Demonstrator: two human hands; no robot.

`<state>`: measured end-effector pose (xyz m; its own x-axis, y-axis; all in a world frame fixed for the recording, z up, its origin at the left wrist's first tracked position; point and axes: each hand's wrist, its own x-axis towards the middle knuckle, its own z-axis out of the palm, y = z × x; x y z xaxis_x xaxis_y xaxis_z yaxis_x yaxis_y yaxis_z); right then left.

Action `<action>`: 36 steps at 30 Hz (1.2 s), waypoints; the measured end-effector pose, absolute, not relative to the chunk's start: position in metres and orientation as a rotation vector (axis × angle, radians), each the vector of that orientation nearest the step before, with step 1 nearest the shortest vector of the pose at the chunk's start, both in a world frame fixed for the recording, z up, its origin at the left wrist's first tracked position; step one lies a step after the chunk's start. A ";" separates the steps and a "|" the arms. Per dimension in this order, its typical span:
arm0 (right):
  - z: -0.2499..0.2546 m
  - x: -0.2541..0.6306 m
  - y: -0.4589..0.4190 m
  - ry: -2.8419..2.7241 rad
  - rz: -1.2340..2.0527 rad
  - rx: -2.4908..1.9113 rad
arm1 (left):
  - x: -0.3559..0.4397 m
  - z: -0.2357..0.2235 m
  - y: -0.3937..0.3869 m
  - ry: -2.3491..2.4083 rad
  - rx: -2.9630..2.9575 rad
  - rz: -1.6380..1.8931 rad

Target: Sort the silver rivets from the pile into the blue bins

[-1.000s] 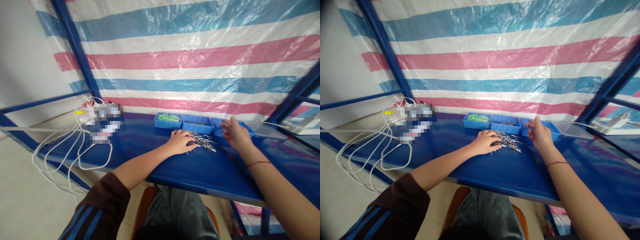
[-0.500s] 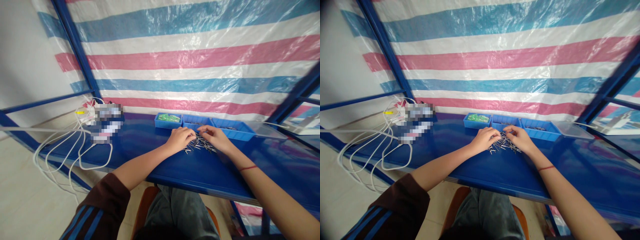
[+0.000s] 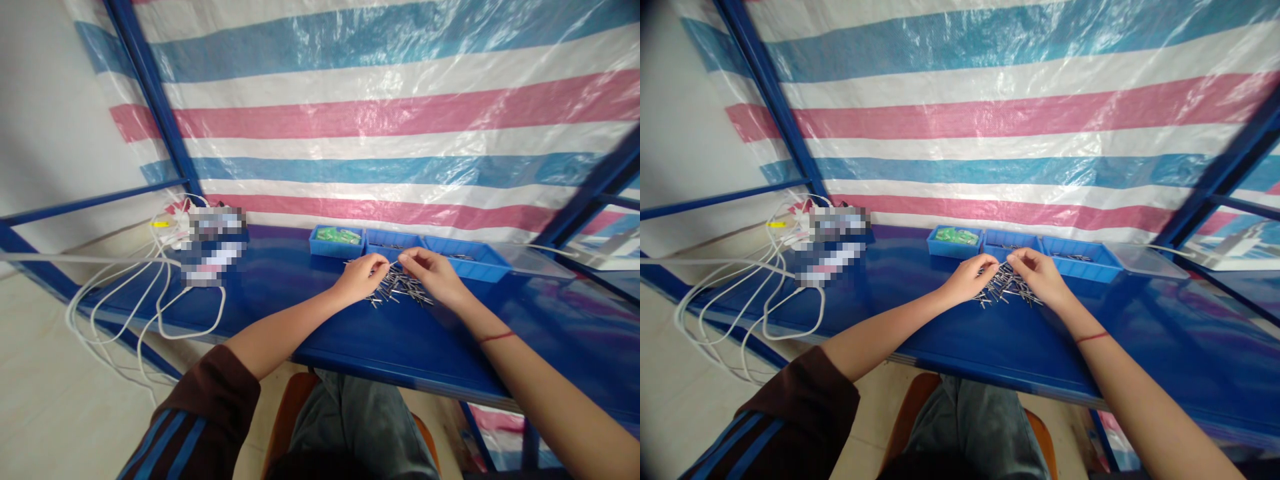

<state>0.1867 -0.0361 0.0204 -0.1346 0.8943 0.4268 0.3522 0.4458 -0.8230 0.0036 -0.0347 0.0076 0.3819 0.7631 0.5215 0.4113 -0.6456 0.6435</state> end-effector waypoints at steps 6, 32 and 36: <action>0.017 0.183 -0.036 -1.796 0.559 -1.047 | 0.005 0.007 -0.034 0.943 2.232 1.124; 0.024 0.210 -0.021 -1.223 0.731 -1.180 | 0.000 0.005 -0.036 1.170 2.478 0.995; 0.023 0.241 -0.009 -0.883 0.813 -1.162 | -0.001 0.006 -0.041 1.162 2.625 0.692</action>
<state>0.2414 -0.0092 0.0232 0.4322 0.8885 0.1540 -0.0797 0.2078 -0.9749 -0.0010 -0.0414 0.0063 0.5842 0.7374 0.3389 0.6494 -0.6752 0.3498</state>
